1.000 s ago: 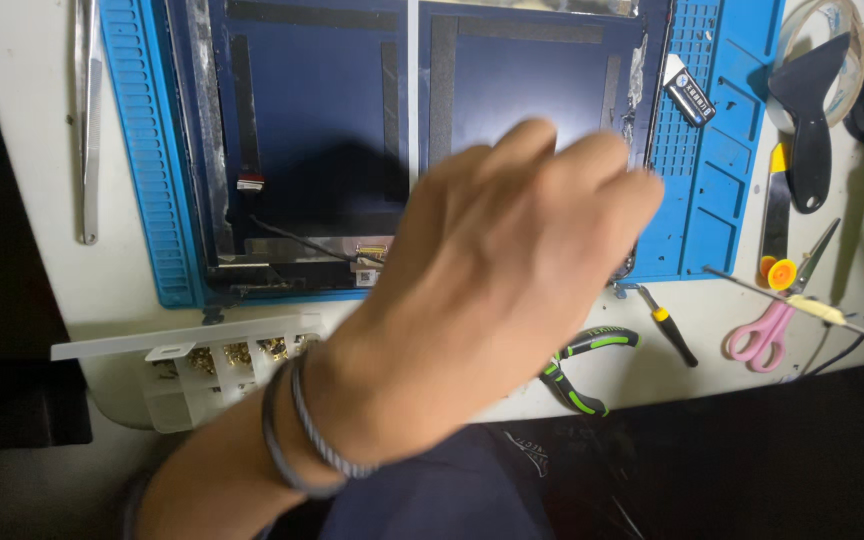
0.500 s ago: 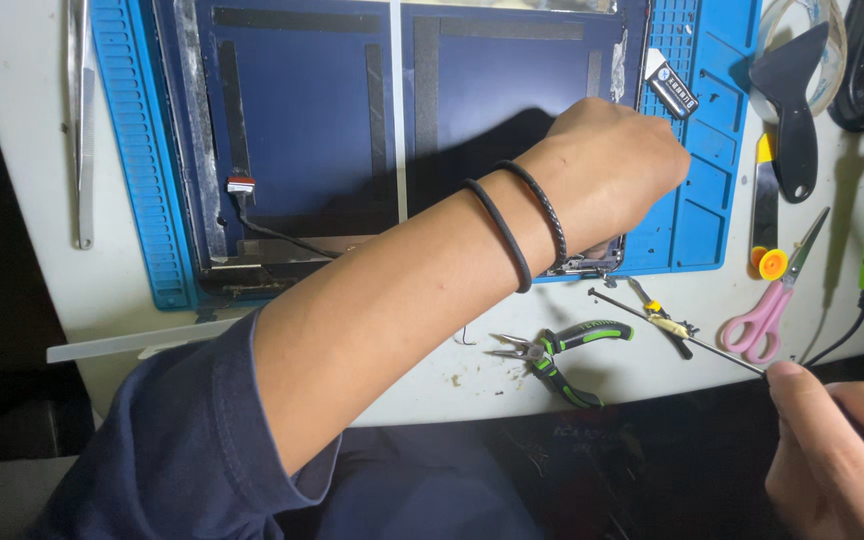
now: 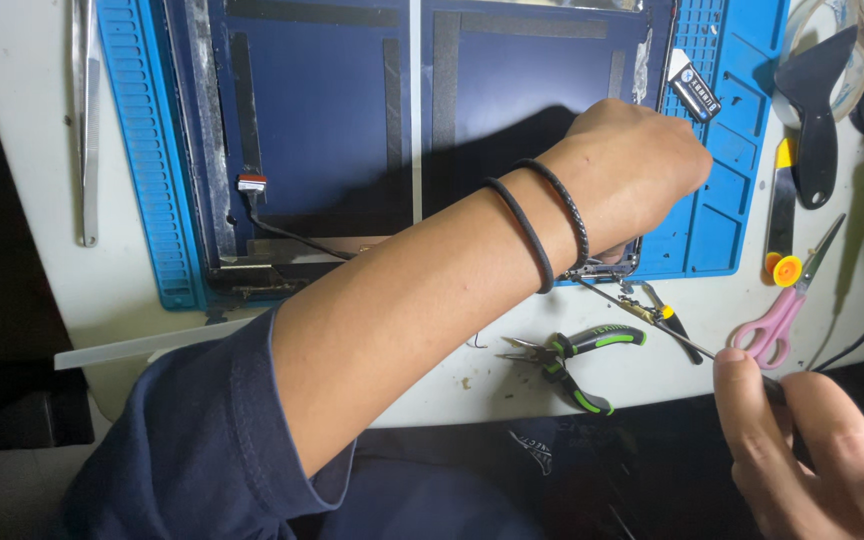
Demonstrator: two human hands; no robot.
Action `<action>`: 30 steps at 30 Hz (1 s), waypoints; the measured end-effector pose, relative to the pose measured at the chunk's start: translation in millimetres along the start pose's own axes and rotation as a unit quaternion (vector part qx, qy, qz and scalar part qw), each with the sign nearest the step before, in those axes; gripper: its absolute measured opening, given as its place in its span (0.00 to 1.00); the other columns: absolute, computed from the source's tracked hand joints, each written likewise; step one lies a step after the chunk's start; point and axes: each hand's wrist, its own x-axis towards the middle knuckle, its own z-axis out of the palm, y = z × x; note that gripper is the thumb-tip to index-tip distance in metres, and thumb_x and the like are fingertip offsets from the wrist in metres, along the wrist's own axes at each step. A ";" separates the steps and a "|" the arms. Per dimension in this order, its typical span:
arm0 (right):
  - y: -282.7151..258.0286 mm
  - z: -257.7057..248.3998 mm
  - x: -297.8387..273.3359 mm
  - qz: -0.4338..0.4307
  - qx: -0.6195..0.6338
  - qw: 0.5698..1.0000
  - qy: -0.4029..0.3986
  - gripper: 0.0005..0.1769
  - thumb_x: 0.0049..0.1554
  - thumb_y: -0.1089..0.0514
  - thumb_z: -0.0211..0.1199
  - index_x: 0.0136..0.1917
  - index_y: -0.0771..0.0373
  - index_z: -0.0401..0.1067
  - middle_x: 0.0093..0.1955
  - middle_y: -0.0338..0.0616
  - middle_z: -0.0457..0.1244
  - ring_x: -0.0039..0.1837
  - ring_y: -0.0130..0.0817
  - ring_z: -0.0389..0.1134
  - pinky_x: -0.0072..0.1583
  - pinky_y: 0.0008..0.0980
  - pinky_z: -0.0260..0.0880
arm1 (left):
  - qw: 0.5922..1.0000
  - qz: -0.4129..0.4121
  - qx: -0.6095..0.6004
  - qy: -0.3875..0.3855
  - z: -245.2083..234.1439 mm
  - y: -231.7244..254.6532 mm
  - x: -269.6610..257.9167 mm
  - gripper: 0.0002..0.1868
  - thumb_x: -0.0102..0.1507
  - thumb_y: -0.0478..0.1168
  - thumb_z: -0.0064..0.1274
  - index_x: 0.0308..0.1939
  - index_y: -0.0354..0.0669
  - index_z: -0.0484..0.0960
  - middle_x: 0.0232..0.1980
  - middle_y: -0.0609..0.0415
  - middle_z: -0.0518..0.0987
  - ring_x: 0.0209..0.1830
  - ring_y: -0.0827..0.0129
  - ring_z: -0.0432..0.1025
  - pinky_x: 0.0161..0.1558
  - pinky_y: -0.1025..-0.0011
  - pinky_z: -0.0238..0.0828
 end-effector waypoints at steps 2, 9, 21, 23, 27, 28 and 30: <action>-3.0 -2.0 -1.3 0.010 -0.019 1.000 -0.012 0.21 0.63 0.73 0.56 0.59 0.63 0.86 0.49 0.49 0.69 0.35 0.35 0.52 0.47 0.37 0.60 | 0.999 0.003 0.000 0.033 15.8 -3.2 20.0 0.16 0.52 0.27 0.60 0.31 0.60 0.82 0.34 0.67 0.81 0.37 0.62 0.77 0.33 0.60 0.73; 6.0 -2.0 6.1 -0.091 -0.099 0.991 -0.015 0.15 0.66 0.67 0.62 0.61 0.62 0.87 0.48 0.46 0.68 0.32 0.34 0.42 0.40 0.33 0.55 | 0.999 0.007 -0.002 0.042 18.8 -2.5 31.3 0.15 0.56 0.30 0.57 0.35 0.62 0.83 0.39 0.66 0.80 0.38 0.64 0.76 0.34 0.61 0.75; 16.4 -1.1 26.9 -0.232 -0.147 0.961 0.035 0.14 0.66 0.63 0.65 0.52 0.71 0.90 0.38 0.50 0.64 0.30 0.35 0.42 0.38 0.36 0.48 | 0.998 -0.003 -0.001 0.062 23.3 0.7 42.4 0.15 0.59 0.30 0.54 0.36 0.61 0.85 0.39 0.64 0.82 0.39 0.62 0.77 0.35 0.61 0.77; 14.9 -1.7 26.2 -0.223 -0.150 0.963 0.034 0.14 0.66 0.63 0.64 0.53 0.70 0.90 0.38 0.49 0.65 0.31 0.35 0.42 0.39 0.35 0.50 | 0.998 -0.003 0.001 0.062 22.5 1.1 41.2 0.15 0.59 0.30 0.54 0.37 0.61 0.85 0.41 0.64 0.82 0.40 0.62 0.77 0.35 0.61 0.77; 12.7 0.9 25.0 -0.206 -0.144 0.967 0.048 0.16 0.65 0.64 0.61 0.53 0.69 0.90 0.38 0.48 0.65 0.31 0.34 0.40 0.37 0.33 0.49 | 0.999 0.000 0.007 0.043 17.6 1.3 35.2 0.14 0.56 0.31 0.59 0.38 0.61 0.85 0.41 0.65 0.81 0.40 0.63 0.77 0.35 0.61 0.77; 13.2 -0.7 25.9 -0.206 -0.143 0.967 0.048 0.16 0.65 0.64 0.61 0.53 0.69 0.90 0.38 0.48 0.65 0.31 0.34 0.40 0.37 0.33 0.49 | 0.999 0.000 0.007 0.042 17.5 1.0 34.6 0.14 0.56 0.31 0.59 0.38 0.61 0.85 0.41 0.65 0.81 0.40 0.63 0.77 0.35 0.61 0.77; 14.2 -4.3 27.4 -0.226 -0.168 0.959 0.033 0.17 0.66 0.64 0.59 0.54 0.68 0.90 0.39 0.47 0.65 0.32 0.36 0.43 0.40 0.34 0.53 | 0.999 0.002 0.009 0.039 16.8 1.0 33.9 0.15 0.52 0.32 0.65 0.37 0.61 0.85 0.42 0.65 0.81 0.41 0.64 0.77 0.36 0.61 0.77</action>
